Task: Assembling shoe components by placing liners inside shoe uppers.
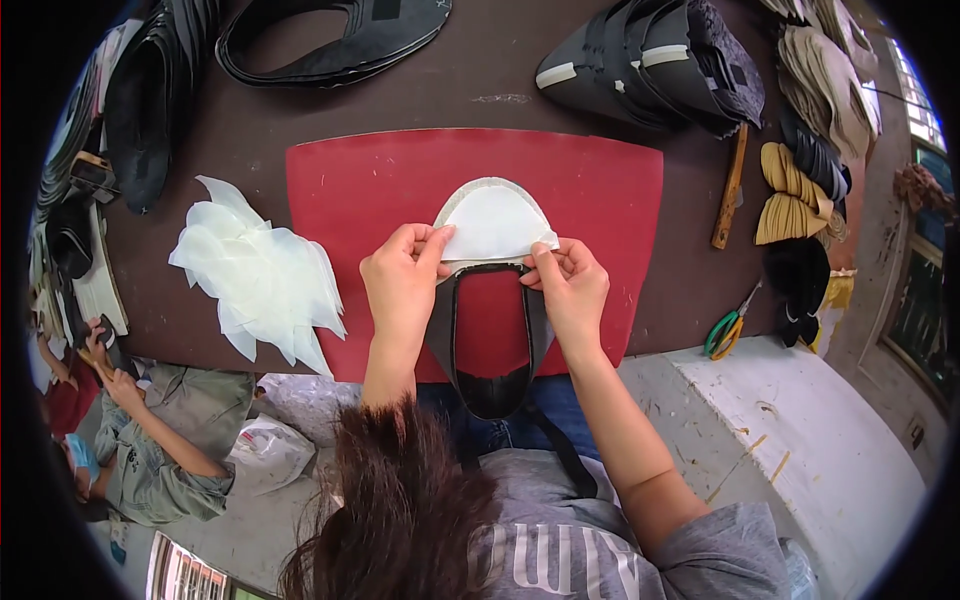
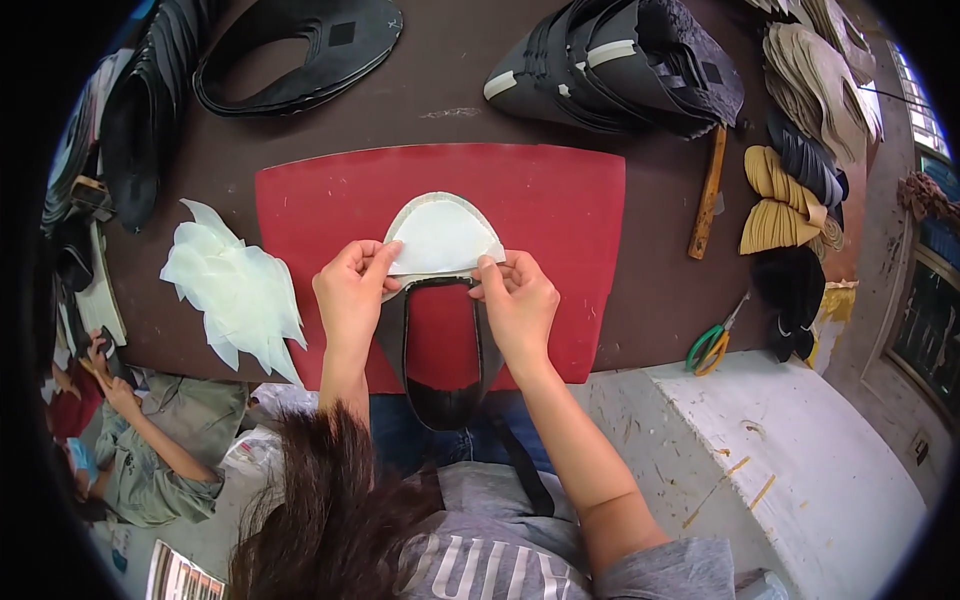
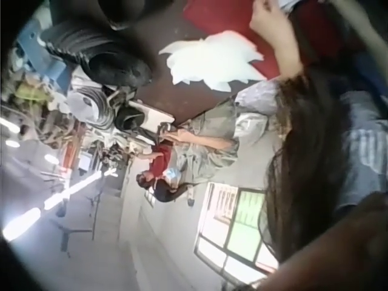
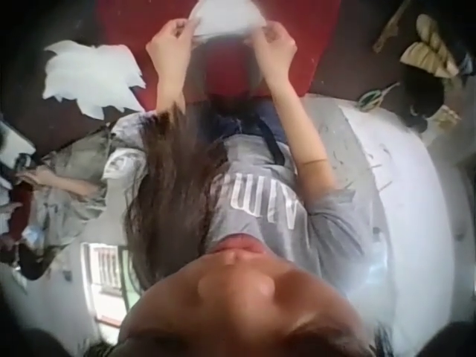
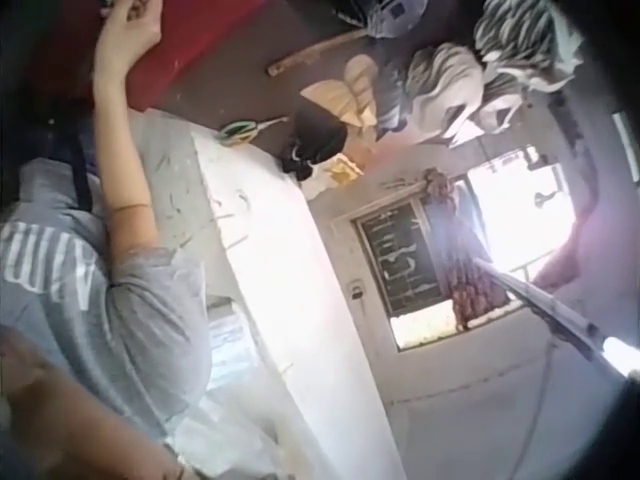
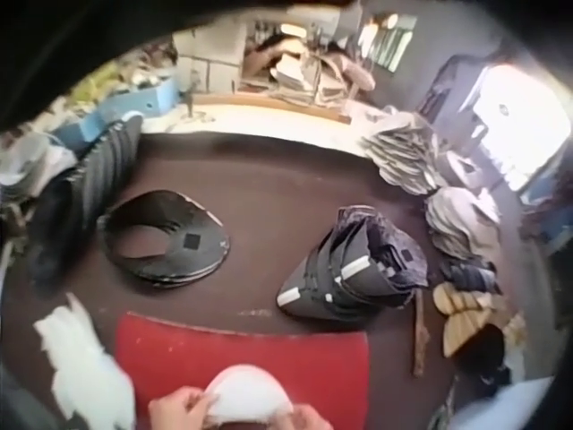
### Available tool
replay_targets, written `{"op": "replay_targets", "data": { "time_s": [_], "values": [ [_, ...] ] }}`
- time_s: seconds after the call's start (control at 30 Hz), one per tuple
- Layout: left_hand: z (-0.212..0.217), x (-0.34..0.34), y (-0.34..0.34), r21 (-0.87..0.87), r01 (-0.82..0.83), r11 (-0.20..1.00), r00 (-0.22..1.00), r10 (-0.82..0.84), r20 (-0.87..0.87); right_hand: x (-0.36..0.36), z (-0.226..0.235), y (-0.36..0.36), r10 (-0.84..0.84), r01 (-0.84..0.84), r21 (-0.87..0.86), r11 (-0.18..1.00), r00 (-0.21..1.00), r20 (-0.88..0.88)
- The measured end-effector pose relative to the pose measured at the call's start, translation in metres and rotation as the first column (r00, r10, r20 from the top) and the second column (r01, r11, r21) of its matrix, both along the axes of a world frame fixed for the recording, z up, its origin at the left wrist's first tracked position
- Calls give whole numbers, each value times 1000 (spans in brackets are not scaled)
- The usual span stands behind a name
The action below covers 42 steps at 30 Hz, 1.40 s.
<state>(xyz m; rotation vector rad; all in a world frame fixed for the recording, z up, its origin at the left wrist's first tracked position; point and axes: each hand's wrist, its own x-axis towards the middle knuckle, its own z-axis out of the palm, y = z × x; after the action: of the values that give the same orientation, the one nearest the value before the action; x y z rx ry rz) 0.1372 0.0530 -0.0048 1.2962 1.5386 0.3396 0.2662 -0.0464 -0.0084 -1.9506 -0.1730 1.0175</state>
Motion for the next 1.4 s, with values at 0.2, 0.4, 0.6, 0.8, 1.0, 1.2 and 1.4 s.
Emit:
{"op": "replay_targets", "data": {
  "time_s": [0.2, 0.4, 0.6, 0.8, 1.0, 1.2, 1.4],
  "values": [
    [-1, 5, 1, -13, -9, 1000, 1000, 9, -7, 3, 0, 0, 38, -36, -34, 999, 997, 73],
    [1, 6, 1, 11, -15, 1000, 1000, 15, -6, 2, 5, 5, 101, -89, -86, 992, 985, 142],
    [0, 5, 0, 14, -19, 1000, 1000, 20, -14, -1, 2, 5, 107, -88, -114, 990, 979, 173],
    [3, 1, -2, 22, -20, 1000, 1000, 21, -8, -4, 3, 5, 103, -82, -114, 990, 977, 188],
    [3, -1, -4, 117, 93, 989, 981, -71, -181, 3, 9, 6, 261, -197, -267, 943, 937, 232],
    [-6, -13, -15, 414, 429, 803, 814, -145, -563, 10, 4, -9, 448, -271, -417, 868, 790, 420],
    [-25, -50, -27, 170, 102, 980, 953, -145, 265, 13, 3, -20, 265, -265, -39, 963, 923, 280]
  ]
}}
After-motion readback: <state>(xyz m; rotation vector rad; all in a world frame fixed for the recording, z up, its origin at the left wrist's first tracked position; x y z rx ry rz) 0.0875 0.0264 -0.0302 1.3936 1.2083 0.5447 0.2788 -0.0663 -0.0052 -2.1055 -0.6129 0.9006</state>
